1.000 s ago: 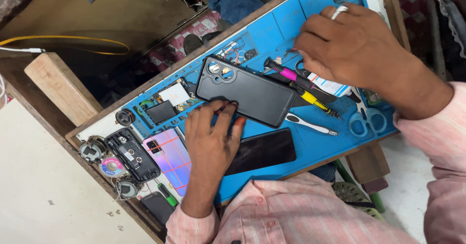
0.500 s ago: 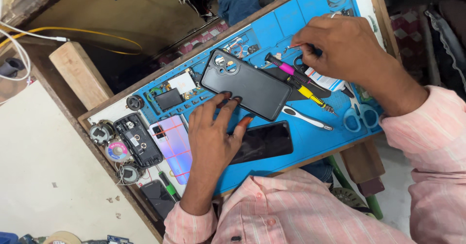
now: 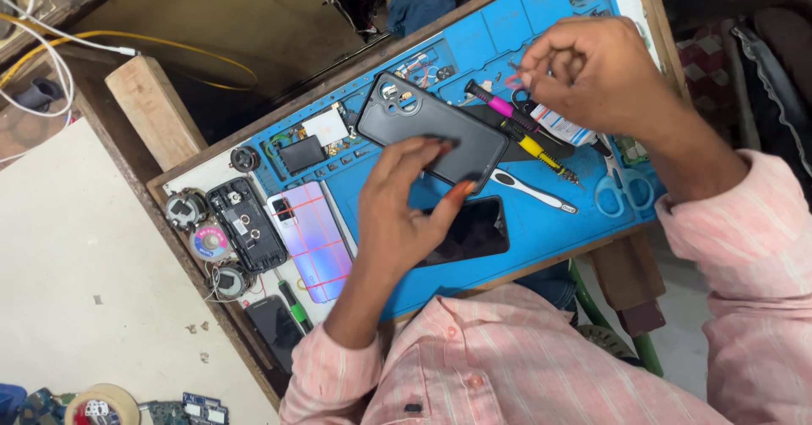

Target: The person disassembles a smartphone, removes the back cover, and separates the screen assembly from the chassis. They then handle several other phones and cases, comparing them and placing them on the workbench.

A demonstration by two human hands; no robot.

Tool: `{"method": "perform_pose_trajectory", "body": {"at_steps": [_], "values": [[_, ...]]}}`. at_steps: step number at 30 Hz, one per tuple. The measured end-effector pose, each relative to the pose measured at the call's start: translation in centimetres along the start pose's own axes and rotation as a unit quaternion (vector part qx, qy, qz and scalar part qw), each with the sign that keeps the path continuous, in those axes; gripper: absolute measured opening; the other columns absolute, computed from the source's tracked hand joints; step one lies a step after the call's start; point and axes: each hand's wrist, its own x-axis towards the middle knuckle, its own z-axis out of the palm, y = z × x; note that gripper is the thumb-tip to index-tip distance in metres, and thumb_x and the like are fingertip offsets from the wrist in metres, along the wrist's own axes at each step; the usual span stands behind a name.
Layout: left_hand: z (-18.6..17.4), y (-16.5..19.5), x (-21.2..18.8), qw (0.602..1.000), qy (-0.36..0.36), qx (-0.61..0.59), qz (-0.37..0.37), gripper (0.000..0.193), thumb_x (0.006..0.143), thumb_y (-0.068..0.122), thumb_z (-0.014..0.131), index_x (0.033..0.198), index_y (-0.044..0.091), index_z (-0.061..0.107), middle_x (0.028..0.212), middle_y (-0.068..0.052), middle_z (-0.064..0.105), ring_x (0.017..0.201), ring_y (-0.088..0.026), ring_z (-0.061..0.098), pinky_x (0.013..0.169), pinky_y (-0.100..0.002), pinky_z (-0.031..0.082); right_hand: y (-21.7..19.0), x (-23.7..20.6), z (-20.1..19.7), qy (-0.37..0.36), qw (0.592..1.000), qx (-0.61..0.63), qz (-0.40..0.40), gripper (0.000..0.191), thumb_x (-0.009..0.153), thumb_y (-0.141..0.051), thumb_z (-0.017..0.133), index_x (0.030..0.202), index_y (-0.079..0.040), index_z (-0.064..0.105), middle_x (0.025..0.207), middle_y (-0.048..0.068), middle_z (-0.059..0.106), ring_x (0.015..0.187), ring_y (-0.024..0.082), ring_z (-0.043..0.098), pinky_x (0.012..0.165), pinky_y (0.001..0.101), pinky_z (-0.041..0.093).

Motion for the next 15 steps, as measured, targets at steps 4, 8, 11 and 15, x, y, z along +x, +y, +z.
{"method": "perform_pose_trajectory", "body": {"at_steps": [4, 8, 11, 15], "values": [[3.1, -0.5, 1.1, 0.959, -0.023, -0.266, -0.090, 0.046, 0.094, 0.008, 0.078, 0.136, 0.002, 0.061, 0.120, -0.008, 0.073, 0.097, -0.012, 0.072, 0.084, -0.025, 0.060, -1.2, -1.8, 1.4, -0.049, 0.989, 0.136, 0.018, 0.005, 0.092, -0.001, 0.074, 0.095, 0.000, 0.070, 0.070, -0.001, 0.063, 0.059, 0.001, 0.054, 0.051, 0.0180, 0.040], [6.2, -1.2, 1.2, 0.899, -0.022, -0.410, -0.154, 0.041, 0.098, 0.003, 0.071, 0.137, -0.002, 0.059, 0.116, -0.007, 0.071, 0.093, -0.007, 0.068, 0.076, -0.020, 0.056, -1.3, -2.7, 3.9, -0.076, 0.951, 0.299, 0.013, 0.005, 0.095, 0.002, 0.070, 0.100, 0.001, 0.068, 0.083, -0.001, 0.068, 0.074, 0.001, 0.062, 0.064, 0.0171, 0.050], [7.1, -2.1, 0.8, 0.867, -0.019, -0.464, -0.181, 0.037, 0.099, -0.001, 0.070, 0.135, -0.006, 0.061, 0.109, -0.010, 0.072, 0.091, -0.011, 0.070, 0.079, -0.023, 0.060, -1.0, -3.2, 4.7, -0.047, 0.952, 0.301, 0.028, 0.003, 0.097, 0.003, 0.070, 0.099, 0.002, 0.068, 0.083, 0.001, 0.068, 0.074, 0.002, 0.062, 0.063, 0.0178, 0.050], [7.7, -3.1, 0.3, 0.834, -0.028, -0.526, -0.164, 0.036, 0.102, -0.002, 0.067, 0.136, -0.007, 0.060, 0.113, -0.015, 0.074, 0.096, -0.015, 0.073, 0.088, -0.027, 0.062, -1.0, -3.9, 4.8, -0.027, 0.964, 0.262, 0.021, 0.002, 0.095, 0.004, 0.070, 0.096, 0.004, 0.068, 0.086, 0.006, 0.072, 0.075, 0.006, 0.069, 0.066, 0.0191, 0.056]]}}
